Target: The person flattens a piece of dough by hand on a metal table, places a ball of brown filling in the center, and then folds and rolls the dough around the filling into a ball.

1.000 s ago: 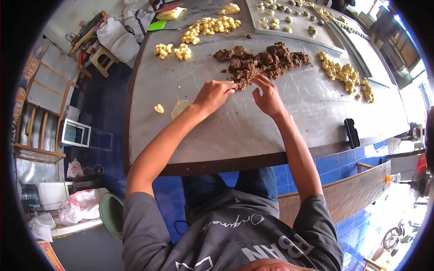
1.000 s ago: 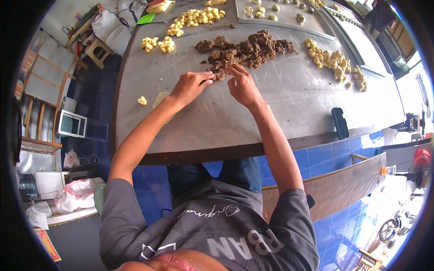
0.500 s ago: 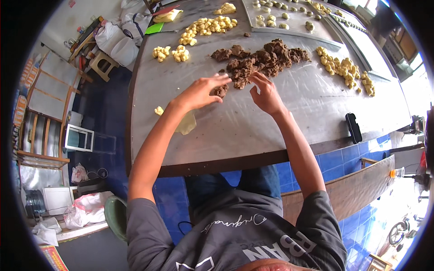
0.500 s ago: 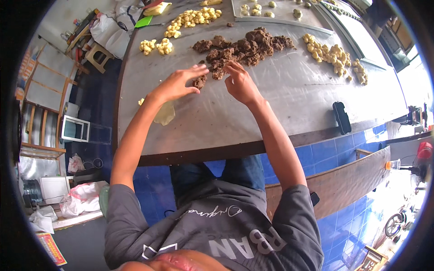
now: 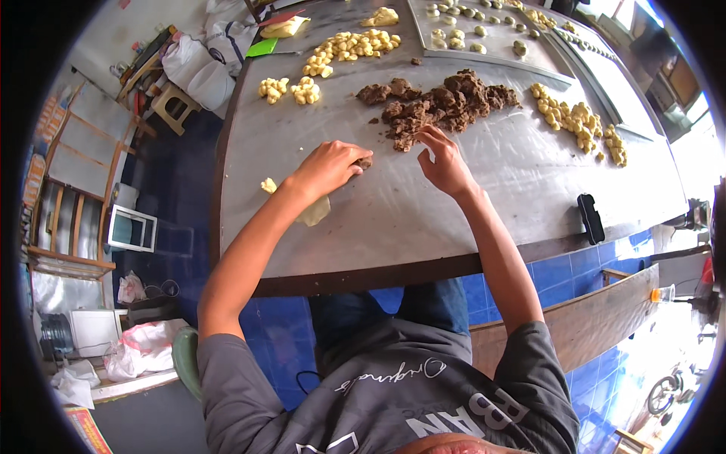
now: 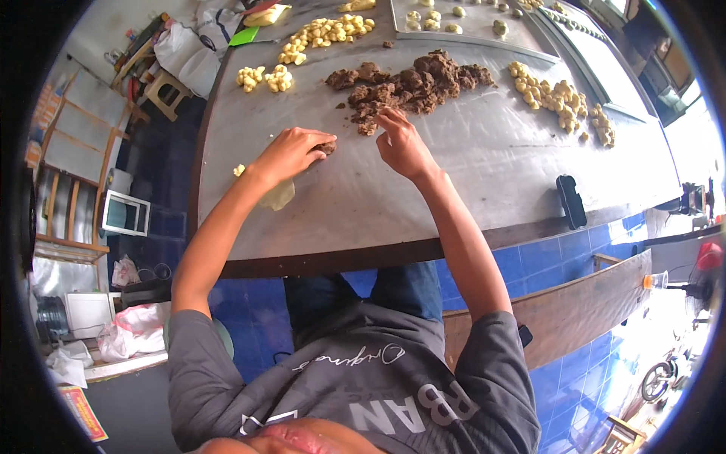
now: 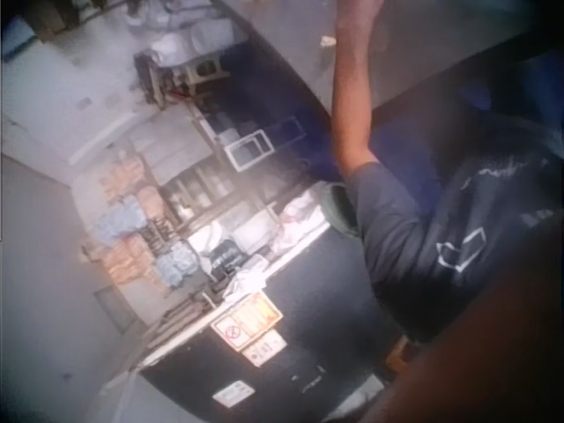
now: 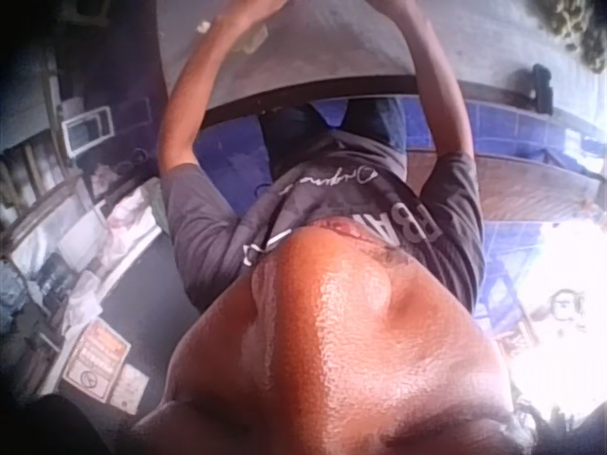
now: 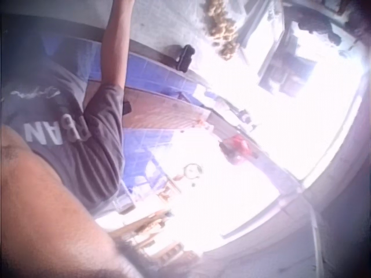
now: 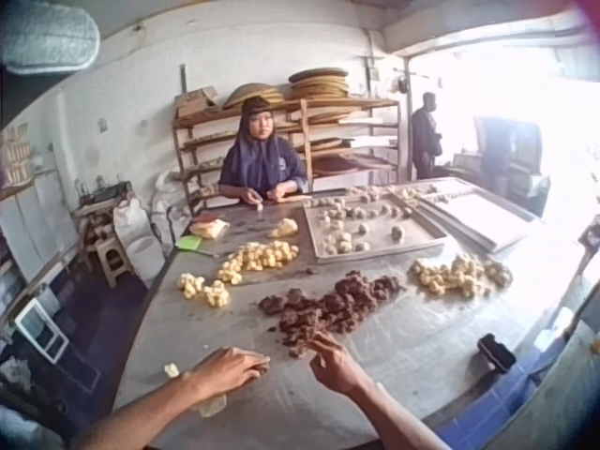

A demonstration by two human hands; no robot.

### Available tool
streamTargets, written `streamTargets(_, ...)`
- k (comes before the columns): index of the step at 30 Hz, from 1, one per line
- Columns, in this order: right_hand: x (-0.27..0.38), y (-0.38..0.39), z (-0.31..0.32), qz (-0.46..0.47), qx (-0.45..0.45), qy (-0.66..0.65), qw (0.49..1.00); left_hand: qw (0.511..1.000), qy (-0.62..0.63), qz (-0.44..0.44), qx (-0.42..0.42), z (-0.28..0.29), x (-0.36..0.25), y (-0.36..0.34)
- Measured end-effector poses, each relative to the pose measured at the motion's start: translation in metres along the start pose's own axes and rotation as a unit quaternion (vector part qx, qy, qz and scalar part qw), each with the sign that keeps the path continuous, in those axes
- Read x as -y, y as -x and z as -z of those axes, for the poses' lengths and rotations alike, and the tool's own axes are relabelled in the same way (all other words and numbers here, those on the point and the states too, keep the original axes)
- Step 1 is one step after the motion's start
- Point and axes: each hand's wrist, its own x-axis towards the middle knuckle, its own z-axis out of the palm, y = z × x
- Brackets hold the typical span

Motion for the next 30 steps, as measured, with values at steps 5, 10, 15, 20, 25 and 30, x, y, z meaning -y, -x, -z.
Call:
streamTargets(5, 0.010, -0.005, -0.011, -0.018, 0.017, -0.042, 0.999, 0.999, 0.020, 0.039, -0.007, 0.010, -0.002, 0.014)
streamTargets(10, 0.039, -0.030, -0.059, 0.069, 0.188, 0.040, 0.979, 0.934, 0.054, 0.009, -0.354, 0.049, 0.056, 0.061)
streamTargets(15, 0.033, -0.077, -0.082, 0.002, 0.500, 0.154, 0.852, 0.883, 0.042, 0.091, -0.459, 0.049, 0.111, 0.123)
streamTargets(20, 0.019, -0.109, -0.066, 0.022, 0.480, 0.076, 0.874, 0.883, -0.052, 0.146, -0.442, 0.027, 0.142, 0.156)
streamTargets(25, -0.044, -0.119, -0.080, 0.026, 0.232, 0.235, 0.944, 0.887, -0.069, 0.101, -0.444, 0.038, 0.134, 0.127)
streamTargets(30, -0.022, -0.103, -0.097, 0.025, 0.258, 0.240, 0.936, 0.885, -0.082, 0.119, -0.442, 0.039, 0.152, 0.151)
